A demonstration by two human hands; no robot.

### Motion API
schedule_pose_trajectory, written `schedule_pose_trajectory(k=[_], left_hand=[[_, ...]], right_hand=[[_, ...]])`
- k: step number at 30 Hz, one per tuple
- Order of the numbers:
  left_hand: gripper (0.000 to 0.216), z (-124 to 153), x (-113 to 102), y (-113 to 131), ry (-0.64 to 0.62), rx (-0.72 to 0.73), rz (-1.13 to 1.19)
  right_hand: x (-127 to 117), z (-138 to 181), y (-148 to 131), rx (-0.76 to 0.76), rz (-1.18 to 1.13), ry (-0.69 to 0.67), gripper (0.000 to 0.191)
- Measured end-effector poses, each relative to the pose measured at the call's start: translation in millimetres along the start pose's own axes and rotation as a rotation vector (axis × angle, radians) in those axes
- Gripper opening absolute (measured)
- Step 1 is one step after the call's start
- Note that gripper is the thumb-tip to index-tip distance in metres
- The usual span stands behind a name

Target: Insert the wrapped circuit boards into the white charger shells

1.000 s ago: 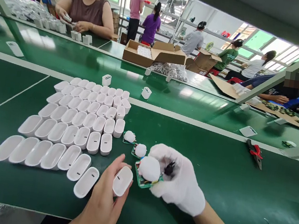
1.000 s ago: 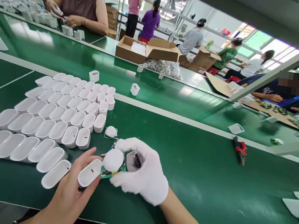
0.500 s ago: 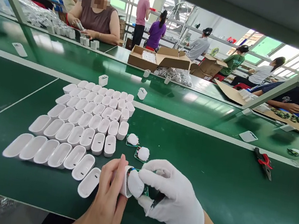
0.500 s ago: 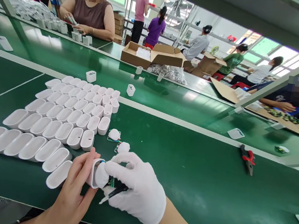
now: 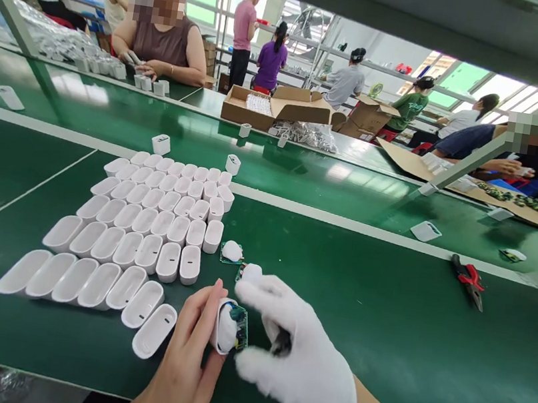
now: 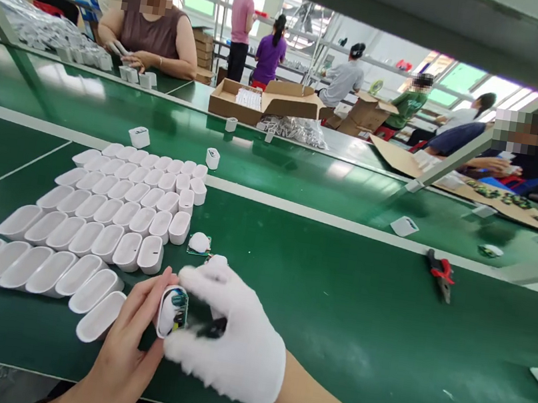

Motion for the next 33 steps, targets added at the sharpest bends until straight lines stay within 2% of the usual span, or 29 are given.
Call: schedule_pose_trajectory(k=[2,3,6,9,14,18,21,23,25,27,30,33], left_hand=[[0.054,-0.2,-0.1,-0.3,-0.014,-0.012,-0.014],[0.053,-0.7,-0.4,-0.6,-0.018,-0.009,-0.025],[0.049,-2.6,-1.0,-2.0,-0.023,0.041,-0.056],[0.048,-3.4,-0.8,-7.1,-0.026,0.05,-0.08],[0.048,-3.6,-0.3,-8.8,-0.04,-0.005,-0.037],[0.044,-6.6,-0.6,-7.8,-0.059,-0.049,0.036],[0.045,-10.0,1.6,-11.6,-0.103,-0.105,0.079],[0.047,-10.7,5.3,-14.3,-0.166,-0.164,0.106],[0.053,-9.9,8.4,-15.2,-0.209,-0.217,0.135],[0.062,-8.4,9.7,-14.5,-0.211,-0.252,0.167],[0.072,-6.2,11.4,-13.4,-0.209,-0.285,0.215],[0.076,-5.6,12.5,-14.0,-0.219,-0.316,0.244]], right_hand=[[2.6,-2.5,14.1,0.225,-0.291,0.003,0.047],[7.0,-4.0,19.2,0.308,-0.412,-0.039,0.049],[24.3,-9.3,22.7,0.378,-0.68,-0.269,0.027],[33.5,-11.5,26.0,0.426,-0.747,-0.36,0.022],[40.1,-9.4,31.7,0.493,-0.712,-0.272,0.024],[42.5,-9.2,34.2,0.436,-0.704,-0.192,0.026],[30.8,-7.7,39.5,0.372,-0.511,-0.197,0.029],[8.4,-7.2,44.5,0.302,-0.238,-0.093,0.034],[-16.2,-7.8,43.5,0.153,0.041,0.025,0.036],[-28.9,-9.2,36.2,-0.077,0.259,0.035,0.039],[-27.2,-10.0,25.5,-0.38,0.568,-0.009,0.048],[-18.8,-11.1,20.8,-0.485,0.812,0.057,0.046]])
Point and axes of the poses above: each hand's wrist, its own z-axis away from the middle knuckle, its own x-axis out of the palm, y = z × x, the point moved 5 cm from there along -z, towards the middle knuckle, and after that the axes turned 2 degrees about z, right-handed, at the moved point
